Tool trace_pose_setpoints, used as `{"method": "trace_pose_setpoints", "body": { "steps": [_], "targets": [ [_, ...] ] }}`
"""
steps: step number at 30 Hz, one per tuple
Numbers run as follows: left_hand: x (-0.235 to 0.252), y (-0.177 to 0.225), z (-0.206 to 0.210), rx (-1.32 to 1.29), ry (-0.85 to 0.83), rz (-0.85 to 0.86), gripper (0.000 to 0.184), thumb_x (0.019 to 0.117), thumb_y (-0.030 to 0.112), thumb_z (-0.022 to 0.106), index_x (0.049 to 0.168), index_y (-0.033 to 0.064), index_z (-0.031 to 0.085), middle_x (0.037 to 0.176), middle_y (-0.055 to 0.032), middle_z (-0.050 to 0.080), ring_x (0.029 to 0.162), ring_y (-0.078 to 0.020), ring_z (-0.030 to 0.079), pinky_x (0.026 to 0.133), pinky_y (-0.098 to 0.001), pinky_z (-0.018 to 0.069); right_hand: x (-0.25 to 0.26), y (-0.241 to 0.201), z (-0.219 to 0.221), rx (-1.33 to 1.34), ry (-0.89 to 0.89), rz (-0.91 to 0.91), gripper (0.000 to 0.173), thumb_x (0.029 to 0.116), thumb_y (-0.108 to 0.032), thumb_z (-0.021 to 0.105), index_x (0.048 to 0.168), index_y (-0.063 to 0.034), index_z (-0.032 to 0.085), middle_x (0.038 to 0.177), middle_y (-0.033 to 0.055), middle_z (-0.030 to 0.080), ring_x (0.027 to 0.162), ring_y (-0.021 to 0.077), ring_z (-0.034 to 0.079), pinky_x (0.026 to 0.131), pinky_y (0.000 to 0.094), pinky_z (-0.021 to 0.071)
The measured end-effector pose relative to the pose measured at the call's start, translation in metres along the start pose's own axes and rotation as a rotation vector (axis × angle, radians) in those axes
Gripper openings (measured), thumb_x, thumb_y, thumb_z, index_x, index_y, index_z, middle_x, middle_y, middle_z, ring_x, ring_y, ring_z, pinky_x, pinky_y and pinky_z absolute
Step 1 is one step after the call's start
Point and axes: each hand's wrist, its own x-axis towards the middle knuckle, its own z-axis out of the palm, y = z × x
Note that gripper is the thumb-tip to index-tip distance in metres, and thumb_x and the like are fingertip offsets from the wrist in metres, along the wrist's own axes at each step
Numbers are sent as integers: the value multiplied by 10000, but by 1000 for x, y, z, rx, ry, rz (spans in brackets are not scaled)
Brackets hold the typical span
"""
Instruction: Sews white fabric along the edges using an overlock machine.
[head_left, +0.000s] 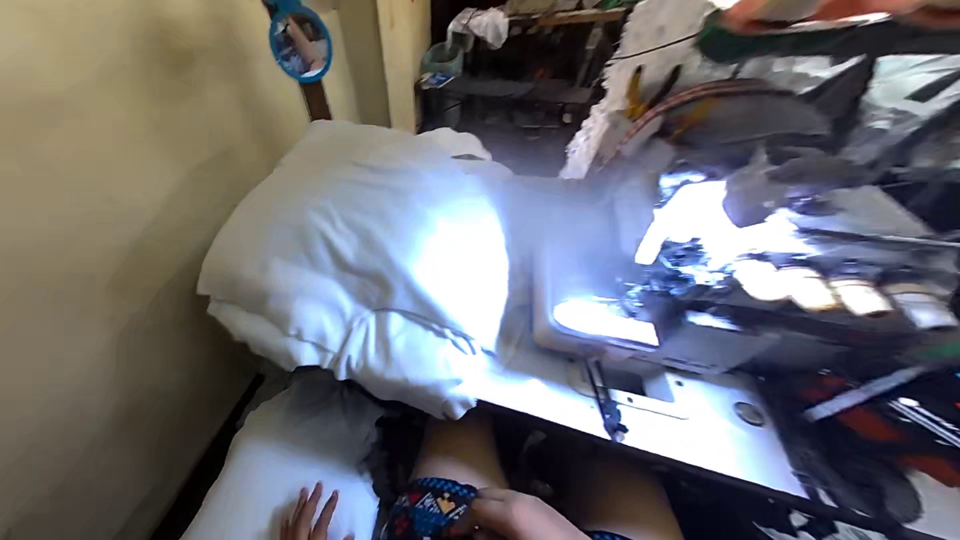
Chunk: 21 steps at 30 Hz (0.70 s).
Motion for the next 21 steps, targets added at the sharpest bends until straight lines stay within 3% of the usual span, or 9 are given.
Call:
{"method": "trace_pose_setpoints", "body": {
  "steps": [3,5,6,8,11,14,17,19,21],
  "targets": [
    [107,95,-15,-97,241,266,217,964,181,644,1071,40,771,1082,-181,738,1080,-388,692,1038,-607,474,-19,0,-19,34,142,-5,251,1040,-68,521,1183,-22,722,1100,192,715,1026,333,706,939,516,556],
    [179,158,-13,-74,406,494,183,967,235,622,941,134,772,923,-51,745,923,-224,716,919,-454,554,-25,-4,-28,43,224,-31,241,1030,-59,532,1169,-17,724,1060,191,715,982,332,709,910,507,565],
    [209,187,-13,-36,424,587,179,969,260,626,933,153,765,902,-30,734,893,-201,705,890,-430,550,-27,-5,-31,45,257,-44,238,1030,-58,534,1168,-17,724,1066,187,718,986,325,712,913,501,568],
    [251,235,-14,152,279,653,200,927,323,694,973,146,774,925,-55,731,900,-248,714,857,-486,556,-31,-5,-35,59,310,-55,239,1033,-58,532,1171,-12,721,1082,186,718,998,319,712,919,494,569],
    [287,289,-29,472,-406,395,280,1007,192,610,1238,50,678,1223,-157,664,1204,-356,595,1072,-587,372,-42,-2,-42,84,369,-6,241,1032,-55,533,1172,0,721,1109,185,720,1040,314,708,950,481,561],
    [302,291,-34,501,-561,372,284,1054,229,538,1203,38,686,1246,-154,661,1226,-342,585,1094,-561,347,-55,14,-49,93,444,32,235,1025,-49,541,1158,-10,731,1086,160,729,1037,281,708,953,457,563],
    [309,272,-49,220,-587,367,310,1058,302,526,1127,75,725,1165,-132,678,1184,-313,601,1119,-565,325,-56,21,-70,73,540,26,238,1018,-37,545,1160,-14,734,1089,148,738,1027,255,716,959,436,565],
    [302,267,-60,47,-460,444,304,1049,320,536,1082,89,730,1109,-124,676,1108,-314,637,1036,-587,417,-40,20,-81,81,793,-77,236,985,-10,580,1178,-13,716,1089,137,720,887,192,713,830,362,602],
    [283,274,-62,-69,-114,681,252,1009,293,585,968,107,751,1022,-112,712,982,-308,699,877,-565,540,-10,13,-92,49,1058,-245,359,969,-59,649,1328,-53,628,1300,115,653,870,71,690,727,230,605]
  ]
}}
